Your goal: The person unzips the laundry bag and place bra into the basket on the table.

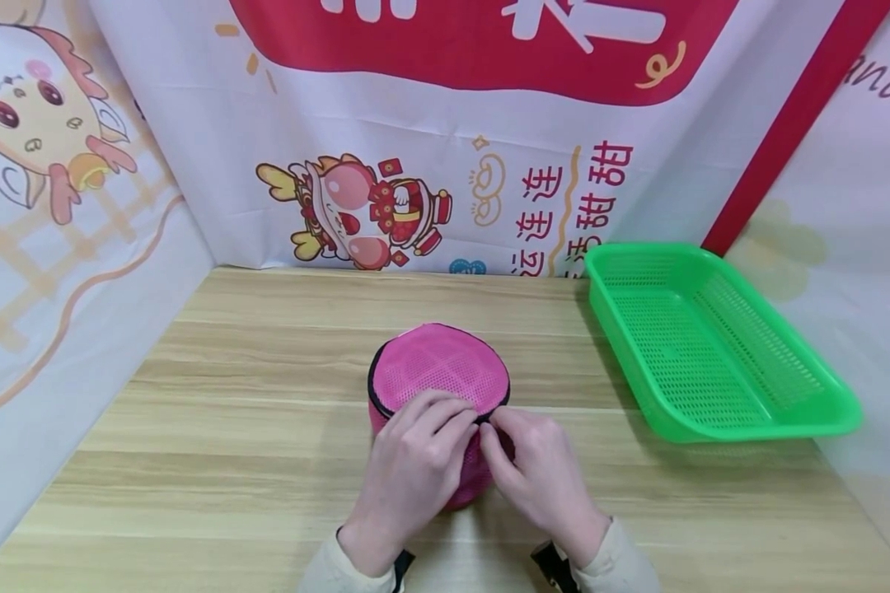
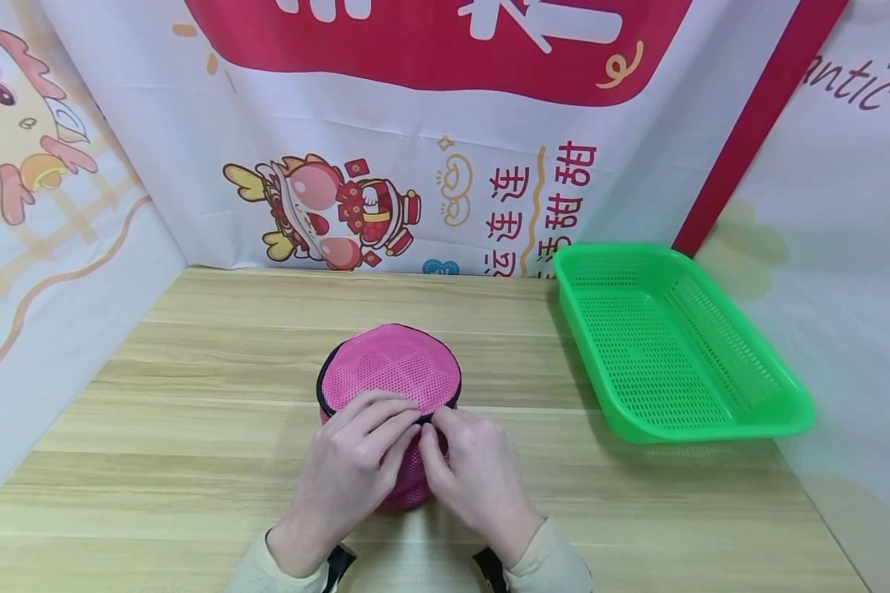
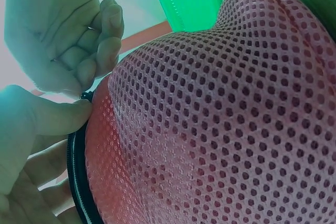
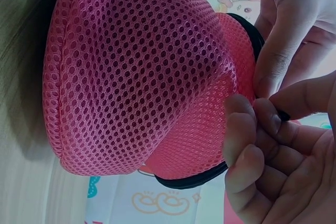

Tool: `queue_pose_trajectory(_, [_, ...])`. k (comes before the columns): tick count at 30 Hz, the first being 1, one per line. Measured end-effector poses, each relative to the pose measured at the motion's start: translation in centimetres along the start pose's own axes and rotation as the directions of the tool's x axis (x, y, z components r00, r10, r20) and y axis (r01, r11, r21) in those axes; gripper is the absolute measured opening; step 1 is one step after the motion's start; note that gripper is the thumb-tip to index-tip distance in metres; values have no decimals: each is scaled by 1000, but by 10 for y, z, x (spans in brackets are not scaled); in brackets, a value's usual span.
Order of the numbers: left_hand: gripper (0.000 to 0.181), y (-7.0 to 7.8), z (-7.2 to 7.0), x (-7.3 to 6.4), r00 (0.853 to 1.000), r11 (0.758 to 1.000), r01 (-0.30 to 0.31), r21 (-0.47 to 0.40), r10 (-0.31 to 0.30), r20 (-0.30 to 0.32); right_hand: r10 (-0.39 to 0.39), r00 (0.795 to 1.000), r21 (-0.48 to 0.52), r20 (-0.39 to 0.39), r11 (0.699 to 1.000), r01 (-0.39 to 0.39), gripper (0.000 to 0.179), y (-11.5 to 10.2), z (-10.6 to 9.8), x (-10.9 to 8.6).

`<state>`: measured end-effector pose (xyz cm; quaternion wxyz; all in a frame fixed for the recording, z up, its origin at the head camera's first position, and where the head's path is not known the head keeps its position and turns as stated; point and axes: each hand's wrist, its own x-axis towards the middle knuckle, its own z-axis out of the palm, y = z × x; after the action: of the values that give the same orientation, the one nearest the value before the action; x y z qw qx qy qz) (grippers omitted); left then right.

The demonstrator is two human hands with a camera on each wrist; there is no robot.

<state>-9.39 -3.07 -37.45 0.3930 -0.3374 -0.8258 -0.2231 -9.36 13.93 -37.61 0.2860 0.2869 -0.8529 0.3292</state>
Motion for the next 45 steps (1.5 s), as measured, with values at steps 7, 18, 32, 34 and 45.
queue_pose_trajectory(7, [14,0,0,0,1000,1000,-1,-1,1,-8,7,1000,8,-6,1000,-7,24,0,0,0])
queue_pose_trajectory(18, [14,1,-1,0,1000,1000,-2,-1,2,4,27,999,-40,-39,999,-29,31,1,-1,0])
queue_pose_trajectory(32, [13,1,0,0,1000,1000,-12,4,12,1,76,996,-113,-40,990,-80,28,2,-1,-1])
queue_pose_trajectory(34, [13,0,0,0,1000,1000,-12,5,12,1,83,996,-116,-39,989,-87,29,2,-1,-1])
queue_pose_trajectory(45, [13,0,0,-1,1000,1000,-16,1,16,-5,119,990,-117,-75,985,-127,31,6,-2,0])
